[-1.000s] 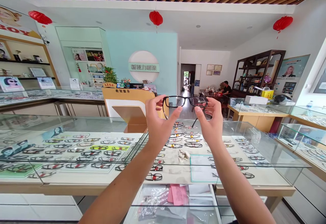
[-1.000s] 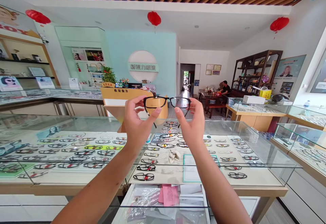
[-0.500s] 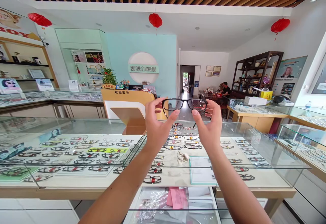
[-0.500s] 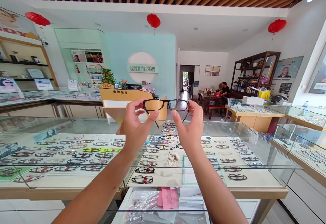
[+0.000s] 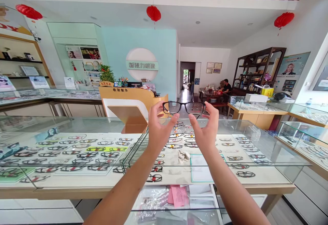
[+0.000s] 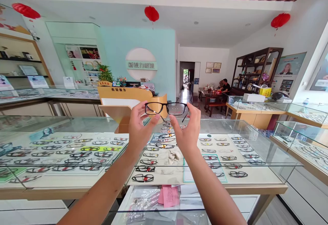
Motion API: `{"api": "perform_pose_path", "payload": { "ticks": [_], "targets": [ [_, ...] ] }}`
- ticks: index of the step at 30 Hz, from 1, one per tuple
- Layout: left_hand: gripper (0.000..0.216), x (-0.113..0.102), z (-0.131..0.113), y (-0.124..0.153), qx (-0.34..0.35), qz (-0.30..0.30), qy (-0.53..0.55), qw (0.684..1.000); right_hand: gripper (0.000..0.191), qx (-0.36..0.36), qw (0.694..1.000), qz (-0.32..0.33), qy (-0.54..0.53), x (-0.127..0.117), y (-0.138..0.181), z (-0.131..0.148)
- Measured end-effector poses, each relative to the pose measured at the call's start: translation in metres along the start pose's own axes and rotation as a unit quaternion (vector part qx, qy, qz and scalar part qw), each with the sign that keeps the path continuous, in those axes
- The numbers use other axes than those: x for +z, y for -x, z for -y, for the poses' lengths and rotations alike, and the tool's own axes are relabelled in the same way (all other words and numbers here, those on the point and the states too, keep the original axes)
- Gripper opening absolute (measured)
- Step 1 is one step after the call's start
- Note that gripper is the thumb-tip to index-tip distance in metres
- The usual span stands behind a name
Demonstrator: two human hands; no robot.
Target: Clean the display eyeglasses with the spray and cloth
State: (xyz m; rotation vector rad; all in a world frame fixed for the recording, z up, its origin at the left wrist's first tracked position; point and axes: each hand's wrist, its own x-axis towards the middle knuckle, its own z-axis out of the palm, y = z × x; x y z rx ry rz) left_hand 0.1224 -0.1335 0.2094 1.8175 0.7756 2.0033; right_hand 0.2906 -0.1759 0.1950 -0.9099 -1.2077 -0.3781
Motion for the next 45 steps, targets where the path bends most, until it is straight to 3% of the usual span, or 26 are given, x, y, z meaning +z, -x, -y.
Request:
{"api": "perform_pose_path", "payload": {
  "ticks": [7, 13, 21, 29, 36, 45],
  "targets": [
    [0.071, 0.006, 0.062, 0.033, -0.040, -0.007, -0.003, 0.999, 0.065, 0.010, 1.000, 0.013, 0.005, 0.020, 0.049, -0.039],
    [0.072, 0.012, 0.126, 0.067, -0.083, 0.009, -0.010, 0.996, 0.065, 0.049, 0.996, 0.069, 0.009, 0.039, 0.093, -0.081],
    [0.075, 0.015, 0.190, 0.102, -0.061, -0.035, -0.053, 0.996, 0.069, 0.064, 0.990, 0.119, -0.041, 0.052, 0.137, -0.110],
    [0.076, 0.008, 0.200, 0.115, -0.069, -0.039, -0.079, 0.994, 0.047, 0.177, 0.970, 0.121, -0.111, 0.052, 0.152, -0.116],
    [0.075, 0.006, 0.202, 0.120, -0.030, -0.003, -0.113, 0.993, 0.045, 0.365, 0.910, 0.084, -0.178, 0.054, 0.146, -0.125],
    [0.078, 0.008, 0.200, 0.120, -0.070, 0.019, -0.098, 0.993, 0.045, 0.401, 0.865, 0.117, -0.277, 0.051, 0.140, -0.116]
  ]
}}
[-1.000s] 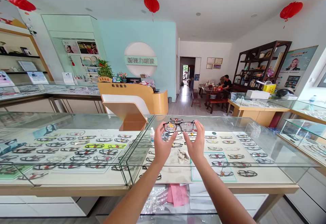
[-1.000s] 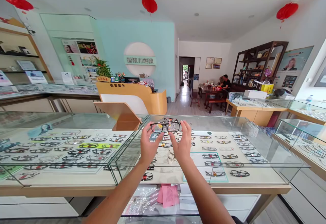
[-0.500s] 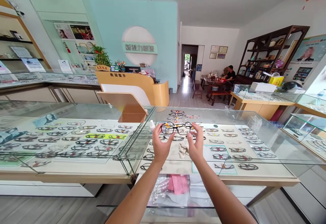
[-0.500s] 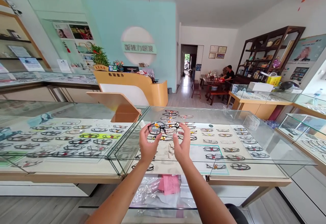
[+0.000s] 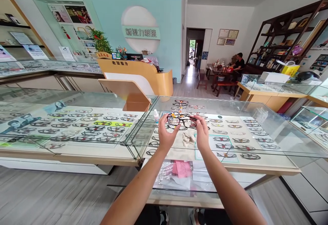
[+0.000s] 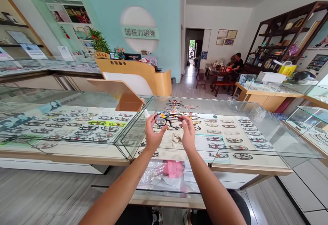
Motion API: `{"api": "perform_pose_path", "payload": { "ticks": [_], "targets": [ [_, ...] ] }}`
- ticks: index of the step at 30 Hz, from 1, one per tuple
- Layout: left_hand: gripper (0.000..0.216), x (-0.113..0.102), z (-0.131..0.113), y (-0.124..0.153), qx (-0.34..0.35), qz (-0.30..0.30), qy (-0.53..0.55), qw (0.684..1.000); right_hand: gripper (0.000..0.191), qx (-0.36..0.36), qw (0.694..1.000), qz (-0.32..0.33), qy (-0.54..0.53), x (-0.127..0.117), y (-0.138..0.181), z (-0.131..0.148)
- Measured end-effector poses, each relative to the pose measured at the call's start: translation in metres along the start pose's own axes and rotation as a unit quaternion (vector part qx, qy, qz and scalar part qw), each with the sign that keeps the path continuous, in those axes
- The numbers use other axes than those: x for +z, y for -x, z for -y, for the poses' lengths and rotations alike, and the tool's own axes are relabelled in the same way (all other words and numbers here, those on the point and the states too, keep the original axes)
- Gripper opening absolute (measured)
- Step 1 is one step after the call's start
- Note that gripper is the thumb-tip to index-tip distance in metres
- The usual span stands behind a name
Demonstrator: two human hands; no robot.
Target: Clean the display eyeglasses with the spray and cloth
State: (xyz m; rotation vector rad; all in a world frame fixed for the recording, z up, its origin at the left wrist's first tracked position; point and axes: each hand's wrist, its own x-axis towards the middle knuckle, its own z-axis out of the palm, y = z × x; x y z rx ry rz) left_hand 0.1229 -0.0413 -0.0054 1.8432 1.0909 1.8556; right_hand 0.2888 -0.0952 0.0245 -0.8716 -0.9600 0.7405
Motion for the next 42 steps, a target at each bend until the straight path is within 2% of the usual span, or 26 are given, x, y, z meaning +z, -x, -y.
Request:
{"api": "perform_pose_path", "payload": {
  "ticks": [9, 14, 16, 18, 22, 26, 30, 34, 38, 42],
  "targets": [
    [0.078, 0.001, 0.002, 0.001, -0.010, 0.012, 0.023, 1.000, 0.039, 0.048, 0.993, 0.028, -0.101, 0.000, -0.003, -0.006],
    [0.077, 0.001, 0.006, 0.001, 0.016, 0.004, 0.002, 1.000, 0.032, 0.066, 0.990, 0.037, -0.117, -0.003, -0.005, -0.002],
    [0.075, -0.001, 0.006, 0.000, 0.041, -0.001, -0.022, 0.999, 0.030, 0.039, 0.997, 0.029, -0.057, -0.007, -0.006, 0.001],
    [0.073, -0.003, 0.005, -0.001, 0.078, -0.005, -0.052, 0.996, 0.027, -0.029, 0.998, 0.019, 0.043, -0.013, -0.006, 0.007],
    [0.071, -0.006, -0.001, -0.003, 0.168, 0.000, -0.099, 0.981, 0.019, -0.184, 0.952, 0.059, 0.236, -0.023, -0.008, 0.018],
    [0.073, -0.006, -0.007, -0.005, 0.233, 0.013, -0.127, 0.964, 0.014, -0.209, 0.918, 0.105, 0.322, -0.025, -0.009, 0.019],
    [0.072, -0.006, -0.009, -0.005, 0.253, 0.025, -0.146, 0.956, 0.011, -0.193, 0.912, 0.130, 0.339, -0.028, -0.013, 0.014],
    [0.071, -0.005, -0.010, -0.003, 0.243, 0.052, -0.124, 0.961, 0.011, -0.152, 0.930, 0.157, 0.296, -0.032, -0.017, 0.011],
    [0.068, -0.003, -0.014, 0.001, 0.150, 0.082, -0.068, 0.983, 0.012, -0.073, 0.954, 0.189, 0.219, -0.034, -0.021, 0.011],
    [0.070, -0.001, -0.015, 0.002, 0.070, 0.121, -0.016, 0.990, 0.015, 0.025, 0.963, 0.227, 0.145, -0.037, -0.026, 0.007]
  ]
}}
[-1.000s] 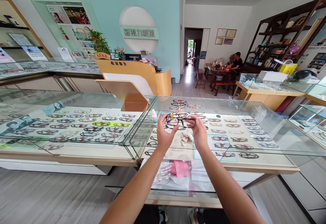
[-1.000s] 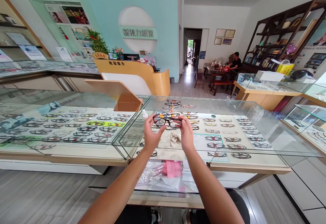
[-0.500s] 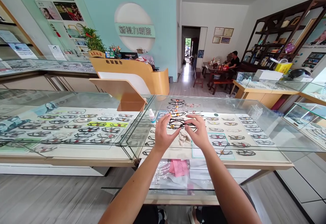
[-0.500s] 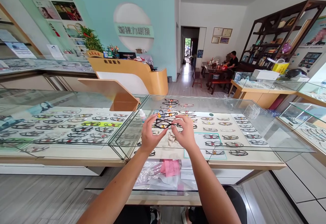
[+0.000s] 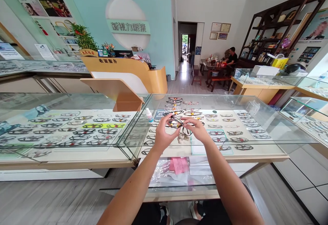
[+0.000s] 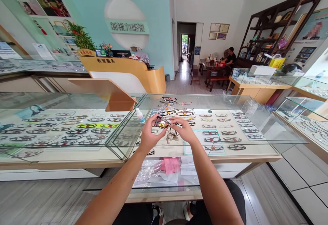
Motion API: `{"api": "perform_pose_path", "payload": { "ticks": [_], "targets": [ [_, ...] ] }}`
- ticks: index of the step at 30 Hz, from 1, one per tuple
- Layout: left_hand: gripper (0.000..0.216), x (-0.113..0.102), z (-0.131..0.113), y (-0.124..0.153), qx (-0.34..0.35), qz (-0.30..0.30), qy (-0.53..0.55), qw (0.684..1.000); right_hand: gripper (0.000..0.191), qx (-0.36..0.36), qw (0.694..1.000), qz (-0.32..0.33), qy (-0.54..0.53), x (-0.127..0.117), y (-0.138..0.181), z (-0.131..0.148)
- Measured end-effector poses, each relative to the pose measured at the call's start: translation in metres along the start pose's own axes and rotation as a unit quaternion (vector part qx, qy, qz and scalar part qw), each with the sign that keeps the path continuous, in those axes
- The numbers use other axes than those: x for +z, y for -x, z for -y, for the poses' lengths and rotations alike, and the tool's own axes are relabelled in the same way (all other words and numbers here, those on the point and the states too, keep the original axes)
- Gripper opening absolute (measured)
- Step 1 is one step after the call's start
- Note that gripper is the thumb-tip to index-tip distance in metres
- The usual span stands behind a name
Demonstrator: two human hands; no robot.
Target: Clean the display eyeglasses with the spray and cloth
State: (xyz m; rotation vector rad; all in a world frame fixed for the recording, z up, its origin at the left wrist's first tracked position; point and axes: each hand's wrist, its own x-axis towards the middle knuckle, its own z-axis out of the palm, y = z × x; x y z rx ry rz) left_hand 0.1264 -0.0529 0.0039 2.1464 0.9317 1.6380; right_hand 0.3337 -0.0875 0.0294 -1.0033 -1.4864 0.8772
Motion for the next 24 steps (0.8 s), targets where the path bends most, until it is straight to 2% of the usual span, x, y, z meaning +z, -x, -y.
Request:
{"api": "perform_pose_path", "payload": {
  "ticks": [5, 10, 12, 13, 15, 16, 17, 18, 21, 24],
  "targets": [
    [0.074, -0.001, 0.004, -0.001, -0.053, 0.039, 0.074, 0.995, 0.016, 0.084, 0.992, 0.029, -0.085, -0.001, -0.002, -0.007],
    [0.078, 0.000, 0.005, -0.001, -0.075, 0.054, 0.105, 0.990, 0.016, 0.097, 0.990, 0.006, -0.107, 0.005, -0.003, -0.010],
    [0.081, 0.002, 0.002, 0.000, -0.066, 0.027, 0.092, 0.993, 0.016, 0.091, 0.989, -0.036, -0.112, 0.008, -0.005, -0.013],
    [0.077, 0.003, 0.000, 0.000, -0.060, -0.006, 0.073, 0.995, 0.017, 0.088, 0.988, -0.061, -0.112, 0.010, -0.006, -0.015],
    [0.053, 0.006, -0.007, 0.001, -0.052, -0.078, 0.022, 0.995, 0.020, 0.081, 0.984, -0.113, -0.108, 0.013, -0.008, -0.018],
    [0.036, 0.007, -0.012, 0.001, -0.056, -0.094, 0.003, 0.994, 0.022, 0.075, 0.982, -0.139, -0.100, 0.016, -0.008, -0.020],
    [0.024, 0.009, -0.016, 0.001, -0.068, -0.084, -0.002, 0.994, 0.024, 0.064, 0.981, -0.163, -0.084, 0.018, -0.007, -0.021],
    [0.022, 0.011, -0.021, 0.000, -0.091, -0.051, 0.009, 0.995, 0.025, 0.044, 0.980, -0.186, -0.059, 0.021, -0.007, -0.022],
    [0.032, 0.021, -0.031, -0.005, -0.188, 0.058, 0.087, 0.977, 0.024, -0.044, 0.968, -0.245, 0.046, 0.032, -0.002, -0.022],
    [0.037, 0.032, -0.035, -0.013, -0.249, 0.055, 0.140, 0.957, 0.024, -0.100, 0.949, -0.268, 0.132, 0.041, 0.004, -0.021]
  ]
}}
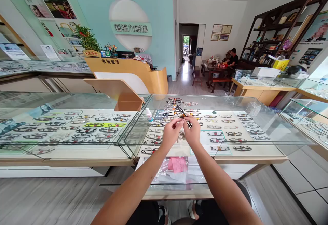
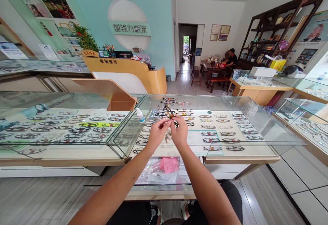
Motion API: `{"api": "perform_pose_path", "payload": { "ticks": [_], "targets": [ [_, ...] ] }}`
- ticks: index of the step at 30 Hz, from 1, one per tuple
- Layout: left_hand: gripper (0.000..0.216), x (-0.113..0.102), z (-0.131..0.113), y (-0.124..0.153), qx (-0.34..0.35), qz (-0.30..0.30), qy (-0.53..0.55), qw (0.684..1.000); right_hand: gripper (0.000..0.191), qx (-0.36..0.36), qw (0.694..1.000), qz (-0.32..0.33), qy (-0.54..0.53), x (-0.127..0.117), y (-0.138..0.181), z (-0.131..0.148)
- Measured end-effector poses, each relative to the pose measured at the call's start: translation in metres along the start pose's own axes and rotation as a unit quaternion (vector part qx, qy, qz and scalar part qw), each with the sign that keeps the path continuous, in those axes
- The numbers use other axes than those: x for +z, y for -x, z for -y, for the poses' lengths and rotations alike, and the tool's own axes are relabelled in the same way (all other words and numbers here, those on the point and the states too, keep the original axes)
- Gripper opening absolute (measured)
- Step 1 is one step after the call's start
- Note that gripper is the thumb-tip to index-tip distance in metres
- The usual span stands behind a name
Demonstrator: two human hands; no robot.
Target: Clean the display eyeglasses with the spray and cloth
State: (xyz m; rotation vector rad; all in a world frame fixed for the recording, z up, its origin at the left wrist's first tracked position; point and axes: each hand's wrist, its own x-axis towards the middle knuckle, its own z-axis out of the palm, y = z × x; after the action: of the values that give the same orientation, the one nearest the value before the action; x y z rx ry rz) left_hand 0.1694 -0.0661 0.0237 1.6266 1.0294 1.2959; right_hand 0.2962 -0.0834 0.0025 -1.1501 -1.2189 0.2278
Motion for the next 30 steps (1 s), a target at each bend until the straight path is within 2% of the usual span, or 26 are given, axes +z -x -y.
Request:
{"api": "perform_pose_path", "payload": {
  "ticks": [5, 8, 11, 14, 15, 16, 19, 22, 26, 30],
  "targets": [
    [0.040, 0.010, -0.004, -0.017, -0.035, -0.017, 0.036, 0.999, 0.033, -0.037, 0.997, -0.008, 0.068, 0.003, 0.006, 0.004],
    [0.041, 0.008, -0.009, -0.034, -0.021, -0.018, 0.013, 1.000, 0.038, -0.043, 0.996, -0.005, 0.074, 0.003, 0.006, 0.010],
    [0.035, 0.002, -0.020, -0.063, 0.007, 0.009, -0.072, 0.997, 0.036, -0.062, 0.995, -0.031, 0.066, 0.003, 0.009, 0.017],
    [0.031, -0.003, -0.032, -0.104, 0.047, 0.075, -0.211, 0.974, 0.019, -0.067, 0.995, -0.049, 0.056, 0.006, 0.015, 0.020],
    [0.030, -0.003, -0.035, -0.119, 0.065, 0.092, -0.264, 0.958, 0.014, -0.059, 0.996, -0.037, 0.057, 0.008, 0.016, 0.019],
    [0.031, -0.001, -0.036, -0.135, 0.074, 0.110, -0.309, 0.942, 0.019, -0.042, 0.997, -0.017, 0.058, 0.009, 0.018, 0.019],
    [0.033, 0.012, -0.032, -0.179, 0.081, 0.163, -0.411, 0.894, 0.048, 0.040, 0.995, 0.074, 0.052, 0.014, 0.021, 0.014],
    [0.031, 0.032, -0.018, -0.215, 0.084, 0.198, -0.495, 0.842, 0.059, 0.134, 0.984, 0.115, 0.017, 0.017, 0.021, 0.010],
    [0.024, 0.059, 0.006, -0.242, 0.079, 0.228, -0.520, 0.820, 0.060, 0.210, 0.972, 0.101, -0.043, 0.022, 0.020, 0.007],
    [0.024, 0.082, 0.027, -0.254, 0.071, 0.248, -0.540, 0.801, 0.057, 0.232, 0.964, 0.110, -0.070, 0.027, 0.023, 0.007]
  ]
}}
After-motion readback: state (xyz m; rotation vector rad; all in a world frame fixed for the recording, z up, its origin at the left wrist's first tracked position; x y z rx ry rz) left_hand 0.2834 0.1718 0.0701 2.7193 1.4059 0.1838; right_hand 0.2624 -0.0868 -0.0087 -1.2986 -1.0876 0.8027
